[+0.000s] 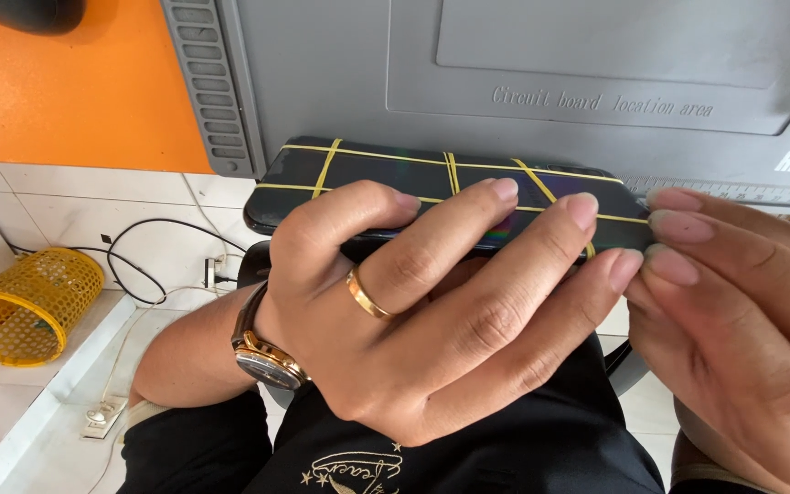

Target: The person holds a smartphone secured with rubber bands and uses a metal prying tool to work along the device's edge. They briefly wipe the phone with a tissue before continuing to pry at the seam.

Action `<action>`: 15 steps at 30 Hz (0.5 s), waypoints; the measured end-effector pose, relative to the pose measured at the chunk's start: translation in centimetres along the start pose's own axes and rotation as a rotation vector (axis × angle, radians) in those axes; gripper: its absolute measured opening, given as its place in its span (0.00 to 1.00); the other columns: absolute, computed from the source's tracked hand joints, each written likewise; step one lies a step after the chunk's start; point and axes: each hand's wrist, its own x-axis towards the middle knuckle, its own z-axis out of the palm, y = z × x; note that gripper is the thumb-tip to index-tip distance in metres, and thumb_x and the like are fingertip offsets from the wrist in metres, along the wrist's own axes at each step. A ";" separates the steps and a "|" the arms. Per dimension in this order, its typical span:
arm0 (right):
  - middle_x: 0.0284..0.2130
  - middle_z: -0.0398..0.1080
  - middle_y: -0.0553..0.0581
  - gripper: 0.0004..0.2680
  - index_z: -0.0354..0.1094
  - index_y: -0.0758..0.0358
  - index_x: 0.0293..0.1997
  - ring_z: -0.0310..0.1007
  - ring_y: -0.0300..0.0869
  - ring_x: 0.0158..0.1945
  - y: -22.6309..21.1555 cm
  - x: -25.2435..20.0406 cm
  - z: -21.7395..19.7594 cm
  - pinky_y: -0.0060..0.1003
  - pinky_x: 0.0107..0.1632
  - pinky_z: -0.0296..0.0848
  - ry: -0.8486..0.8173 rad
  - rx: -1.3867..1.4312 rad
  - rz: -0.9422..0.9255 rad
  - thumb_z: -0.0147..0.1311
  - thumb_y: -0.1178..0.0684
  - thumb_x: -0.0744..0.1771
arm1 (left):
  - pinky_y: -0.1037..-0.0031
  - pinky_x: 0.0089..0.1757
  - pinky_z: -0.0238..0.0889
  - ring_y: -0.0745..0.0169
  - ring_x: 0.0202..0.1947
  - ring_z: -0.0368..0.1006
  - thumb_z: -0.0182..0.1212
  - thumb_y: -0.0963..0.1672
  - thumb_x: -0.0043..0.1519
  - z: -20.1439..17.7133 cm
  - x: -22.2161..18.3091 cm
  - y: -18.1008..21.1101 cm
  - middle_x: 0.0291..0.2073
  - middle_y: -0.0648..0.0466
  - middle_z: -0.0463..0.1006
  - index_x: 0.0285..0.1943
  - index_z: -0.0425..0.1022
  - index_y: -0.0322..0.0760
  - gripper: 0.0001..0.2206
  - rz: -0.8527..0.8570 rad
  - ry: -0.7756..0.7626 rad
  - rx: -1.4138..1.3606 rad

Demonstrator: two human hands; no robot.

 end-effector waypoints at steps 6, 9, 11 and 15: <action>0.57 0.80 0.81 0.10 0.69 0.74 0.59 0.86 0.73 0.61 1.1 -0.9 0.0 0.64 0.77 0.56 0.009 0.026 -0.060 0.68 0.64 0.75 | 0.77 0.43 0.58 0.74 0.42 0.82 0.60 0.47 0.76 0.2 0.0 0.3 0.48 0.69 0.87 0.54 0.86 0.58 0.08 0.000 -0.007 0.008; 0.58 0.78 0.81 0.11 0.65 0.72 0.59 0.87 0.75 0.61 -0.2 -0.4 0.5 0.64 0.77 0.57 0.085 0.030 -0.038 0.67 0.68 0.76 | 0.77 0.42 0.57 0.74 0.42 0.82 0.60 0.47 0.76 0.3 0.1 0.0 0.47 0.70 0.87 0.54 0.86 0.58 0.08 0.036 -0.002 0.033; 0.60 0.77 0.82 0.11 0.65 0.74 0.62 0.85 0.75 0.63 -0.1 0.3 -1.2 0.66 0.75 0.59 0.003 0.013 -0.078 0.67 0.68 0.76 | 0.77 0.43 0.57 0.75 0.43 0.82 0.61 0.48 0.76 0.2 0.3 0.1 0.47 0.71 0.87 0.54 0.86 0.59 0.07 0.032 -0.014 0.035; 0.57 0.81 0.89 0.07 0.73 0.80 0.62 0.89 0.80 0.56 1.7 1.3 -2.1 0.70 0.62 0.68 -0.092 -0.129 -0.381 0.59 0.68 0.75 | 0.77 0.43 0.57 0.75 0.43 0.82 0.61 0.48 0.77 0.2 0.3 0.2 0.47 0.71 0.87 0.54 0.86 0.60 0.07 0.027 -0.016 0.041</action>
